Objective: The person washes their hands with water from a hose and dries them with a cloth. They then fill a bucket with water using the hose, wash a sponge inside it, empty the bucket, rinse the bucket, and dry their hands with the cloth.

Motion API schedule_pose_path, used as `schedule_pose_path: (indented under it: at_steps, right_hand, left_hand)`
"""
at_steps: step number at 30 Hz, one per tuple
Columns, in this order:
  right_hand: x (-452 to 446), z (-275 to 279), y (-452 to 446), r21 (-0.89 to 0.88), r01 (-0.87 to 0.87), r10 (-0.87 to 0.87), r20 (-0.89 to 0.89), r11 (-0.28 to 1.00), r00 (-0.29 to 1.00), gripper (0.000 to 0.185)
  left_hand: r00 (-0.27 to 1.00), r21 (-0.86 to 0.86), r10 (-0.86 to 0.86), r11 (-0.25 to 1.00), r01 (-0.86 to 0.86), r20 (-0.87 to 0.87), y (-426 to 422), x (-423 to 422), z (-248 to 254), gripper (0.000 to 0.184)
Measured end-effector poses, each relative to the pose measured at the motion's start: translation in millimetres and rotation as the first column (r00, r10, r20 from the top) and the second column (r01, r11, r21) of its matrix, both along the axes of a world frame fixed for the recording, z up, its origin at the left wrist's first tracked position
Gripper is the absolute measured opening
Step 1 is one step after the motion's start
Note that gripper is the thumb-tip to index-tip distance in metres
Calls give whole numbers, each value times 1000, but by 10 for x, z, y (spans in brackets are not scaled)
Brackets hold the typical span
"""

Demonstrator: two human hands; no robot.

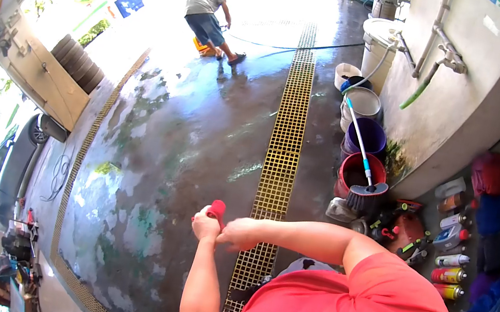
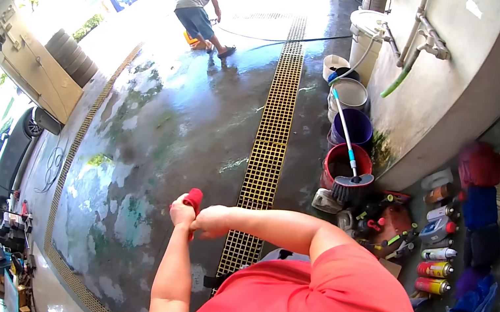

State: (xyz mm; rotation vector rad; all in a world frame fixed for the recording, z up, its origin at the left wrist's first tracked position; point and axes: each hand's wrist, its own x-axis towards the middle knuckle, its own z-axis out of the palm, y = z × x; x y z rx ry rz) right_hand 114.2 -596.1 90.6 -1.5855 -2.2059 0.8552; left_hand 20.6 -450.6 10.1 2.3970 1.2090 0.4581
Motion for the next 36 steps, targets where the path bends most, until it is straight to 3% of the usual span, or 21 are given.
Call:
schedule_pose_path:
  at_steps: [1, 2, 3, 4, 5, 7, 9, 11, 12, 13, 15, 16, 17, 21, 25, 27, 29, 31, 33, 35, 36]
  right_hand:
    - [12, 46, -15, -61, -17, -12, -441, 998, 898, 42]
    - [65, -18, -1, -334, -43, -253, -786, 942, 564, 44]
    - [105, -108, -2, -532, -199, -523, -847, 823, 99, 48]
    - [254, 1, -155, -551, -201, -569, -821, 810, -46, 62]
    - [394, -295, -124, -321, -386, -417, -888, 865, -195, 69]
    - [558, -452, -154, -467, -265, -526, -819, 844, -231, 71]
    - [881, -814, -132, -607, 71, -593, -791, 792, -151, 73]
    - [914, -681, -187, -599, 665, -801, -599, 447, 0, 73]
    - [903, -615, -188, -517, 681, -758, -647, 519, 86, 67]
    - [846, -566, -198, -645, 529, -738, -673, 552, -50, 70]
    - [572, -460, -140, -497, 268, -471, -868, 826, -157, 67]
    - [421, -162, -126, -550, 108, -521, -826, 828, -216, 58]
    - [381, -360, -107, -521, 128, -508, -853, 844, -121, 47]
    - [409, -365, -185, -616, 262, -644, -765, 743, 30, 35]
    - [564, -225, -452, -566, 343, -603, -798, 750, 2, 33]
    - [637, -276, -519, -509, 420, -577, -816, 751, 44, 32]
    - [714, -222, -556, -545, 503, -619, -785, 671, -25, 30]
    - [793, -9, -659, -655, 434, -564, -755, 618, -335, 29]
    - [981, -56, -742, -698, 440, -481, -712, 565, -512, 28]
    - [1067, -155, -802, -679, 537, -443, -733, 500, -516, 26]
    - [1057, -226, -804, -641, 588, -421, -768, 493, -483, 25]
  left_hand:
    - [985, -403, -64, 907, 125, 161, -32, -25, 22, 37]
    - [901, -764, 40, 548, 341, 431, -40, -15, -146, 38]
    - [818, -831, 177, 231, 505, 547, -246, -33, 90, 40]
    - [771, -793, 346, -108, 599, 535, -465, -45, 362, 43]
    - [714, -771, 401, -28, 636, 574, -645, 1, 533, 44]
    - [678, -770, 439, 55, 635, 590, -698, -4, 355, 45]
    - [585, -728, 567, 37, 685, 579, -740, 12, 500, 46]
    - [554, -679, 547, 37, 733, 628, -705, -118, 787, 46]
    - [540, -630, 549, -33, 776, 638, -614, -156, 777, 44]
    - [540, -635, 558, -30, 772, 631, -577, -146, 737, 44]
    - [651, -766, 500, 37, 642, 571, -530, -51, 689, 42]
    - [680, -802, 489, 70, 593, 546, -590, 29, 717, 38]
    - [698, -829, 489, 102, 550, 523, -621, 95, 671, 38]
    - [770, -856, 432, 10, 517, 470, -599, 42, 687, 40]
    - [839, -854, 201, -27, 520, 505, -586, -116, 856, 41]
    - [859, -870, 202, -54, 490, 471, -537, -84, 801, 39]
    - [810, -823, 201, -32, 568, 551, -513, -51, 623, 38]
    - [825, -847, 319, -109, 520, 466, -466, -84, 709, 39]
    - [815, -885, 374, 31, 465, 442, -393, -85, 589, 45]
    - [775, -864, 436, 12, 504, 458, -412, -32, 603, 55]
    - [610, -602, 538, -221, 768, 581, -536, 48, 807, 61]
